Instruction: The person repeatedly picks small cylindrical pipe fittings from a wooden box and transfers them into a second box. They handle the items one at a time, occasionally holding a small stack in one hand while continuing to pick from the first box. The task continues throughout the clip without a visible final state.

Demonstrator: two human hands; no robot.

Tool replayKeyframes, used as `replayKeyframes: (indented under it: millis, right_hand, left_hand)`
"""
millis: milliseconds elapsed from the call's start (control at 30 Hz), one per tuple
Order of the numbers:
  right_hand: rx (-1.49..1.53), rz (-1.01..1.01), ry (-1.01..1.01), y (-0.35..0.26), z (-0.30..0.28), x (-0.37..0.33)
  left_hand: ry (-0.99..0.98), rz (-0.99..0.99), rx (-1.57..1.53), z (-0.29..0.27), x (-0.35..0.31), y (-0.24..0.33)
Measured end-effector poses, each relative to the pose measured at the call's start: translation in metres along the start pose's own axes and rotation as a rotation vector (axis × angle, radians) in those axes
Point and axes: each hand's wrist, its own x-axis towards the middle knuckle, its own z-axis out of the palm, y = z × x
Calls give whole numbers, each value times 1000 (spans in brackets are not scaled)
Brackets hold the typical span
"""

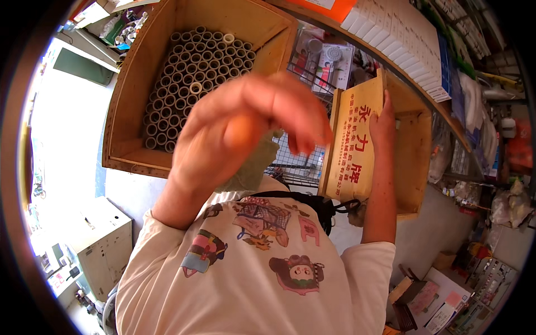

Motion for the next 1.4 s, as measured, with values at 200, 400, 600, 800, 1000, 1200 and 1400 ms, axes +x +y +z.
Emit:
replayKeyframes:
  millis: [200,400,600,800,1000,1200,1400]
  right_hand:
    - [-61,24,8,-40,-13,-14]
    - [-41,-3,25,-25,-6,-4]
    - [-20,88,-26,-37,-9,-10]
    - [-63,20,48,-42,-18,-10]
    - [781,-435,178,-158,-107,-36]
    - [671,-1295,389,-276,-197,-102]
    - [628,-1434,333,-288,-184,-109]
  left_hand:
    - [-437,277,223,34,-1,41]
    - [-658,348,196,68,-20,43]
    - [-687,351,174,86,-25,29]
    - [-705,361,190,103,-20,19]
    - [-716,360,230,113,-12,9]
    - [-718,354,228,118,1,6]
    - [-712,372,297,109,-1,10]
